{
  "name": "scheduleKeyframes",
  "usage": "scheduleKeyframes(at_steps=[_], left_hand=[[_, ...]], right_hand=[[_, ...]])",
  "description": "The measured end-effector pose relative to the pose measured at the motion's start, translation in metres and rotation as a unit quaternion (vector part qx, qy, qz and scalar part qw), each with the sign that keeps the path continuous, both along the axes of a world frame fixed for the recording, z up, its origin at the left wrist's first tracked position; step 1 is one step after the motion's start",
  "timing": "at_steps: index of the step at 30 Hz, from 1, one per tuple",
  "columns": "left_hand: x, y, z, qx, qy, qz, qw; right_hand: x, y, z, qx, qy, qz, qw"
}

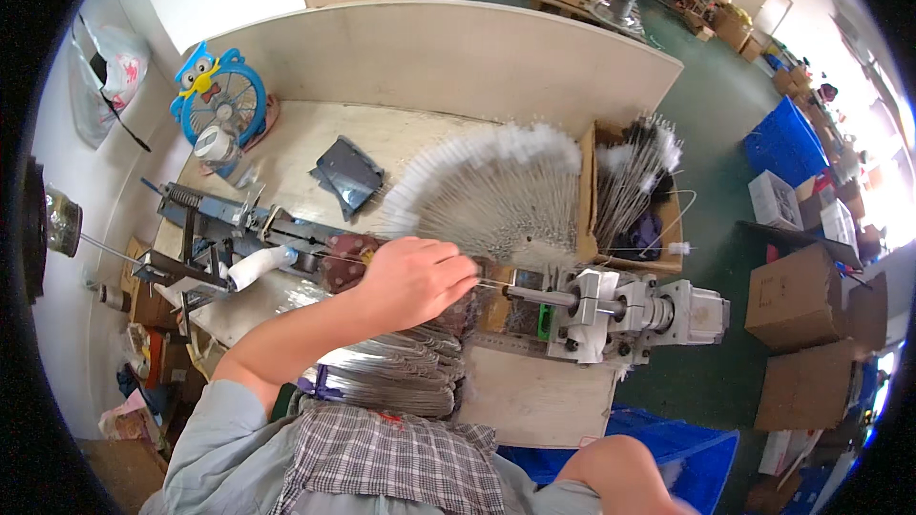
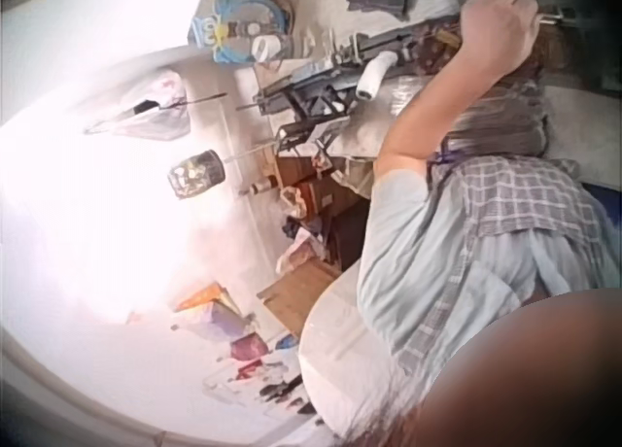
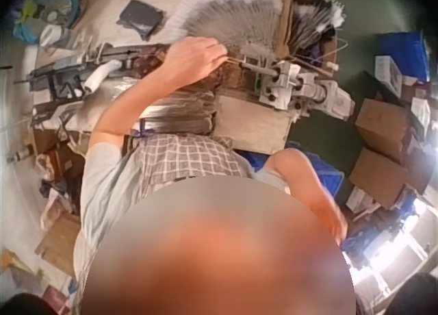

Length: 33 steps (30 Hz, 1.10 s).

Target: The person is assembling small white brushes onto a motorized spindle and securing them with a gold-colored component.

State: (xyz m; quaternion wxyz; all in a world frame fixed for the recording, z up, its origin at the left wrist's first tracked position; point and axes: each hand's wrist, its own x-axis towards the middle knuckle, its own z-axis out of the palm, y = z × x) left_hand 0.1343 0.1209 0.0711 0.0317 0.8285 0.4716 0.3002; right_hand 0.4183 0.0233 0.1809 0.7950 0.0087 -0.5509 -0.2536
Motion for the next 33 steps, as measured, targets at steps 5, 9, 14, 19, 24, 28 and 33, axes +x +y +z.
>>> scheduleKeyframes(at_steps=[5,9,14,19,24,28,33], left_hand=[[-0.024,-0.017,0.005,-0.025,0.033,0.031,0.999],[-0.03,-0.025,0.006,-0.049,0.039,0.045,0.997],[-0.045,-0.037,0.005,-0.028,0.023,0.065,0.997],[-0.067,-0.051,0.008,-0.005,0.049,0.07,0.996],[-0.083,-0.085,0.02,0.218,0.013,0.034,0.975],[-0.097,-0.133,-0.043,-0.014,-0.213,0.134,0.968],[-0.128,-0.134,-0.055,-0.285,-0.71,0.276,0.581]], right_hand=[[-0.085,0.105,-0.075,-0.447,-0.398,-0.156,0.786],[-0.093,0.132,-0.124,-0.433,-0.476,-0.138,0.753],[-0.107,0.14,-0.113,-0.362,-0.561,-0.082,0.74],[-0.131,0.149,-0.097,-0.403,-0.613,0.001,0.68],[-0.193,0.152,-0.105,-0.448,-0.542,0.162,0.692],[-0.241,0.143,-0.116,-0.474,-0.542,0.16,0.676],[-0.269,0.134,-0.131,-0.492,-0.532,0.123,0.677]])
